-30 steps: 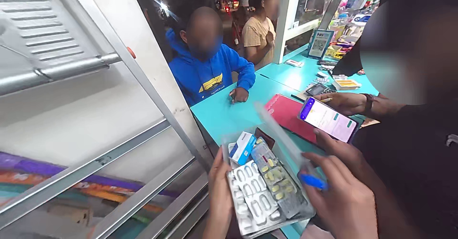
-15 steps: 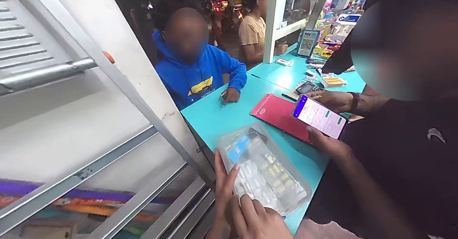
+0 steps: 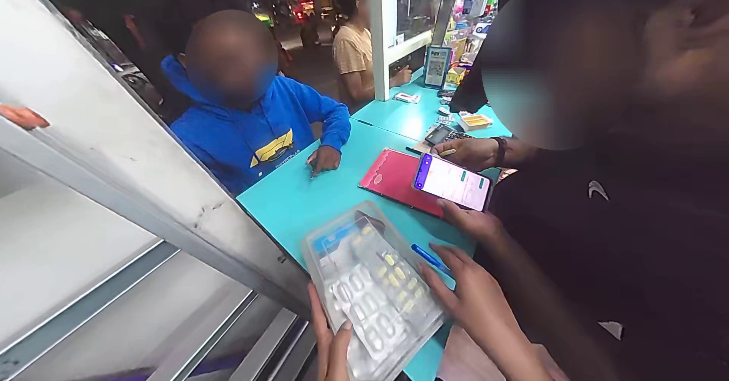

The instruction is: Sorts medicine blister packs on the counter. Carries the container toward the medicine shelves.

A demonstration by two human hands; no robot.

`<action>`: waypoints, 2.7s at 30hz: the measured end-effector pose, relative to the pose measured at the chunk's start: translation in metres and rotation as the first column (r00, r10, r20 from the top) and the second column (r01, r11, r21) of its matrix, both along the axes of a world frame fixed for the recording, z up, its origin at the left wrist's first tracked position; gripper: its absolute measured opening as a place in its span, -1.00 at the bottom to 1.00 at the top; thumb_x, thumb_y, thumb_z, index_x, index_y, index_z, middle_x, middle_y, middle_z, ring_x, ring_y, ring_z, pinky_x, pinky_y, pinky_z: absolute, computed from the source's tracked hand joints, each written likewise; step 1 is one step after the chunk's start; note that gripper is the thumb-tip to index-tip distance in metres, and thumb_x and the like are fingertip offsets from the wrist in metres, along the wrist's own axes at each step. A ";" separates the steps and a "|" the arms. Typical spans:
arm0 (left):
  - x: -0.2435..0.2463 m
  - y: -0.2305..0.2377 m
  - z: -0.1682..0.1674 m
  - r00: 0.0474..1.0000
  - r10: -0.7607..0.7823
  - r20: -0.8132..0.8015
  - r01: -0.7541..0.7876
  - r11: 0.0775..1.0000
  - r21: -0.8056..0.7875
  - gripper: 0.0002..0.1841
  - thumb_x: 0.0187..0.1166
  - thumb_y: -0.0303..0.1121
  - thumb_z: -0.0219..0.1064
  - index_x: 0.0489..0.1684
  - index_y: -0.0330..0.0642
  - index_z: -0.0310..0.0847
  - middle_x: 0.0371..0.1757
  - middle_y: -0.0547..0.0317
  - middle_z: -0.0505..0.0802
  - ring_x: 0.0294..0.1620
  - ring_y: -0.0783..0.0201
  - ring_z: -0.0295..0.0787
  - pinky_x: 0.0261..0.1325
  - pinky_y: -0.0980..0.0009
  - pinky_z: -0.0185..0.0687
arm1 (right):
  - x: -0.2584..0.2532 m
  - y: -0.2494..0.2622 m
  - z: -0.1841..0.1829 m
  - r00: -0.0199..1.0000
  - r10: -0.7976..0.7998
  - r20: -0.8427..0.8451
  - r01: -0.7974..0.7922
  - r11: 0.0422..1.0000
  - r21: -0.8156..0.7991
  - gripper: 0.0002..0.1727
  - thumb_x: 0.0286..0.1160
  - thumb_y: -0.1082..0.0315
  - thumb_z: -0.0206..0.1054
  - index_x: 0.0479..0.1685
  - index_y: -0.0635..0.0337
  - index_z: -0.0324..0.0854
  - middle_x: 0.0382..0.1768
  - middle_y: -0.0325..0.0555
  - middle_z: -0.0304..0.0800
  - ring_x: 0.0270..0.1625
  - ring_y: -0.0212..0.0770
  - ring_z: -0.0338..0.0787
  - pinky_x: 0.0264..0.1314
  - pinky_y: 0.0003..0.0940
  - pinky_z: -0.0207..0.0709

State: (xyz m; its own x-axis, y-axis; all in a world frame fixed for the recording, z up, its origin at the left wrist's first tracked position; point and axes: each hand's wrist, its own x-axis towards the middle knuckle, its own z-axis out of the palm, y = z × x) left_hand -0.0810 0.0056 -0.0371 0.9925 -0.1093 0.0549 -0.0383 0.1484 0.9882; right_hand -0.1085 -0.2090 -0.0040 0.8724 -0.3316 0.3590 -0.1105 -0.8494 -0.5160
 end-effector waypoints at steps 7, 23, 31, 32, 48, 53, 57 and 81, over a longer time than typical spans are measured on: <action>-0.007 0.002 -0.017 0.991 -0.038 0.126 0.053 0.992 -0.117 -0.01 0.47 -0.40 0.04 0.82 -0.39 -0.74 0.86 -0.36 -0.21 0.80 0.49 0.02 0.73 0.55 0.12 | -0.007 -0.001 -0.014 0.985 0.143 0.096 -0.151 0.985 0.087 -0.56 0.42 0.03 0.32 0.02 0.17 0.88 -0.30 -0.15 0.94 -0.37 -0.25 0.86 -0.28 -0.29 0.73; 0.000 0.006 -0.045 0.923 -0.060 0.380 0.109 0.988 -0.108 0.11 0.59 0.17 0.25 0.92 -0.16 -0.55 0.95 0.04 -0.28 0.93 0.34 -0.30 0.91 0.26 -0.26 | -0.021 -0.002 0.001 0.967 0.189 0.171 -0.214 0.966 0.147 -0.66 0.38 0.29 0.51 0.03 0.34 0.88 -0.16 0.06 0.98 -0.15 -0.19 0.97 0.03 -0.38 0.77; 0.003 0.005 -0.048 0.913 -0.057 0.404 0.114 0.986 -0.119 0.12 0.57 0.23 0.26 0.94 -0.06 -0.52 0.95 0.12 -0.29 0.93 0.36 -0.32 0.92 0.25 -0.28 | -0.020 -0.002 -0.002 0.962 0.184 0.200 -0.212 0.969 0.126 -0.67 0.35 0.29 0.53 0.02 0.32 0.89 -0.19 0.03 0.99 -0.17 -0.28 0.96 0.01 -0.49 0.74; 0.003 0.005 -0.049 0.909 -0.044 0.414 0.101 0.988 -0.117 0.13 0.55 0.26 0.27 0.94 -0.03 -0.50 0.95 0.15 -0.28 0.93 0.38 -0.32 0.92 0.26 -0.29 | -0.020 -0.002 -0.002 0.959 0.182 0.219 -0.216 0.966 0.142 -0.67 0.35 0.30 0.53 0.02 0.33 0.88 -0.18 0.03 0.99 -0.16 -0.31 0.95 0.02 -0.52 0.73; 0.002 0.002 -0.067 0.849 0.007 0.528 -0.026 0.999 0.030 -0.07 0.53 0.44 0.05 0.92 0.32 -0.12 0.96 0.27 -0.19 0.94 0.30 -0.39 0.93 0.13 -0.45 | -0.026 -0.003 -0.008 0.965 0.168 0.199 -0.196 0.971 0.133 -0.67 0.40 0.25 0.52 0.01 0.31 0.89 -0.21 0.02 0.98 -0.18 -0.31 0.95 0.00 -0.51 0.74; 0.000 0.008 -0.072 0.845 -0.023 0.535 -0.026 0.996 0.084 -0.01 0.53 0.50 -0.04 0.94 0.17 -0.16 0.96 0.16 -0.18 0.95 0.25 -0.39 0.94 0.10 -0.49 | -0.027 -0.002 -0.005 0.976 0.153 0.157 -0.179 0.970 0.166 -0.69 0.40 0.29 0.53 -0.02 0.34 0.89 -0.24 0.07 0.97 -0.23 -0.25 0.94 -0.06 -0.44 0.75; -0.002 0.006 -0.065 0.867 -0.052 0.495 0.061 0.998 -0.002 0.03 0.55 0.50 -0.08 0.96 0.13 -0.36 0.96 0.11 -0.31 0.95 0.28 -0.50 0.94 0.14 -0.55 | -0.023 -0.001 -0.004 0.968 0.138 0.210 -0.170 0.975 0.140 -0.73 0.42 0.30 0.50 -0.07 0.33 0.90 -0.29 0.05 0.96 -0.33 -0.35 0.87 -0.15 -0.54 0.68; -0.002 0.044 0.003 0.957 -0.064 0.282 -0.015 0.963 0.271 -0.30 0.29 -0.47 0.57 0.47 -0.61 0.46 -0.28 0.24 0.85 -0.36 0.61 0.71 -0.22 0.65 0.69 | -0.010 -0.028 0.002 0.976 -0.054 0.212 -0.189 0.276 0.942 -0.63 0.57 0.35 0.15 0.24 0.19 0.72 -0.11 -0.31 0.97 -0.17 -0.47 0.93 -0.12 -0.55 0.83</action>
State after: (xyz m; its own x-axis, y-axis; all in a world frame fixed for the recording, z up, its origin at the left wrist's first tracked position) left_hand -0.0834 0.0498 -0.0344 0.9359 -0.1831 0.3010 -0.3244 -0.1148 0.9389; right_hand -0.1187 -0.2368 -0.0022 0.8748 -0.4832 -0.0348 0.1092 0.2667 -0.9576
